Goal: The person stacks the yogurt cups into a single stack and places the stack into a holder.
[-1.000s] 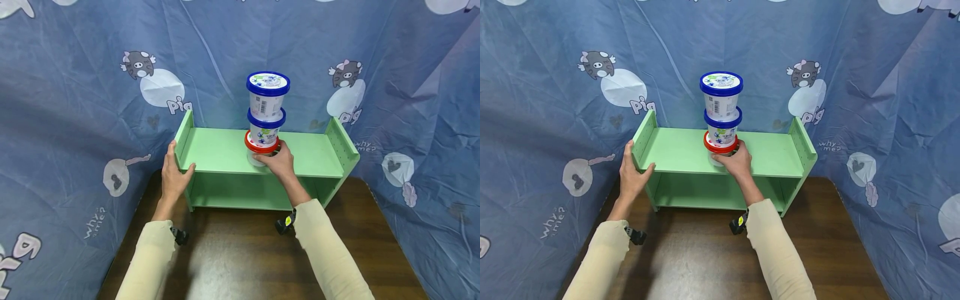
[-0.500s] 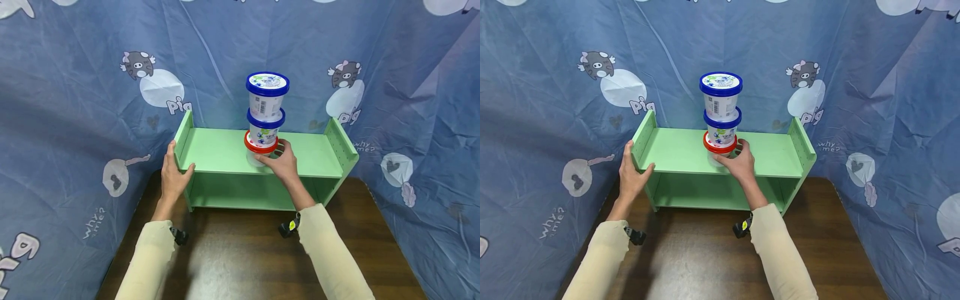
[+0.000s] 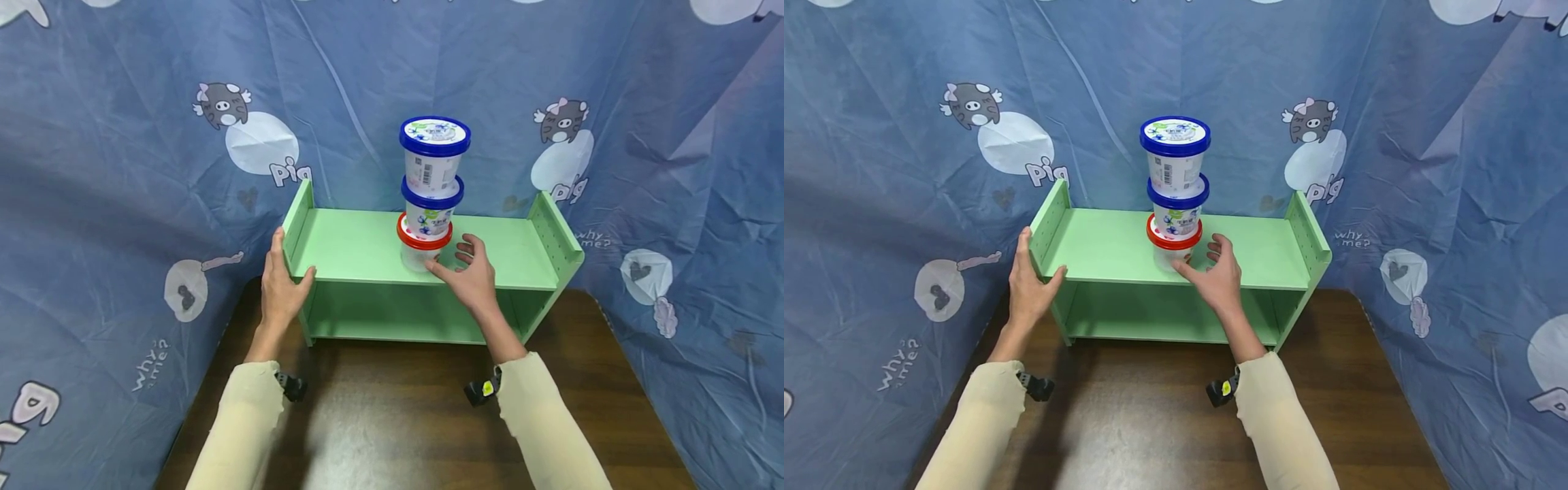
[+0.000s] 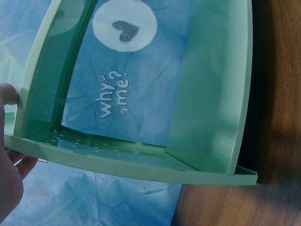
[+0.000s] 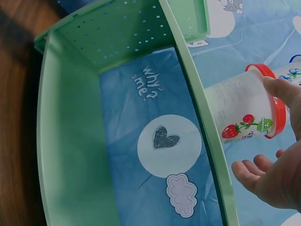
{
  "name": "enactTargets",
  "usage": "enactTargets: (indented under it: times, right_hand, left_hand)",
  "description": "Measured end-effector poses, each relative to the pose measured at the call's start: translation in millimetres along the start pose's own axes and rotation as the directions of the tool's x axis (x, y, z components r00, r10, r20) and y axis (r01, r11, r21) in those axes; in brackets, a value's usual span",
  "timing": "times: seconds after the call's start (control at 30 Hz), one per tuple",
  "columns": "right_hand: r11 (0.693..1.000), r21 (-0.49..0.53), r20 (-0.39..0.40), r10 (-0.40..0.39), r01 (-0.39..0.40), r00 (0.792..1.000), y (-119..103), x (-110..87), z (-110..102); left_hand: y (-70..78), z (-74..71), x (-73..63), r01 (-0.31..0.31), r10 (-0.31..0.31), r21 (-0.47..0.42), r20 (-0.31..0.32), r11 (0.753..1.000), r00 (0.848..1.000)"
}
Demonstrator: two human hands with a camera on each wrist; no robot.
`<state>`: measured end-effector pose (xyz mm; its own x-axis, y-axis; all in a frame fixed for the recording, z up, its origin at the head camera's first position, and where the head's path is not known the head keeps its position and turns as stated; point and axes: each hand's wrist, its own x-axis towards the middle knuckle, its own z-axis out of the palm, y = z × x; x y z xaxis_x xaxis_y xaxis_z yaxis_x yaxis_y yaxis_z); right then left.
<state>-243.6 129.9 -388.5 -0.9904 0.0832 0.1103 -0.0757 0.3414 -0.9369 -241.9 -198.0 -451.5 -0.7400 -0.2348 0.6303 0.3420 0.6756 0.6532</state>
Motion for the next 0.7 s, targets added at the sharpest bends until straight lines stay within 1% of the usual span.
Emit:
enactTargets:
  times: [0.13, 0.23, 0.3, 0.37, 0.5, 0.57, 0.7]
  right_hand:
    - [0.999, 0.007, -0.024, -0.042, 0.042, 0.999, 4, -6.3, -4]
    - [0.998, 0.011, -0.034, -0.061, 0.061, 0.998, 7, -11.4, -7]
    - [0.998, 0.006, -0.036, -0.065, 0.065, 0.997, 9, -14.8, -8]
    - [0.997, 0.000, -0.038, -0.072, 0.072, 0.997, 12, -17.9, -10]
    - [0.995, -0.031, -0.050, -0.099, 0.098, 0.994, 17, -23.8, -13]
    - [0.992, -0.045, -0.059, -0.118, 0.115, 0.991, 21, -27.0, -15]
    - [0.987, -0.061, -0.067, -0.152, 0.148, 0.986, 27, -33.9, -17]
  left_hand:
    - [0.0, -1.3, -0.7, 0.009, -0.009, 0.008, 0.008, 1.000, 1.000]
    - [-0.6, -2.2, -2.5, 0.001, -0.001, 0.016, 0.009, 1.000, 1.000]
    - [-1.2, -2.8, -4.2, -0.020, 0.020, 0.021, 0.004, 1.000, 1.000]
    - [-2.4, -3.3, -6.1, -0.055, 0.056, 0.025, -0.013, 0.998, 0.998]
    - [-5.4, -4.7, -11.0, -0.123, 0.125, 0.045, -0.051, 0.991, 0.991]
    - [-5.9, -6.2, -14.2, -0.133, 0.137, 0.062, -0.064, 0.989, 0.988]
    - [-6.1, -9.9, -21.2, -0.126, 0.132, 0.084, -0.067, 0.988, 0.989]
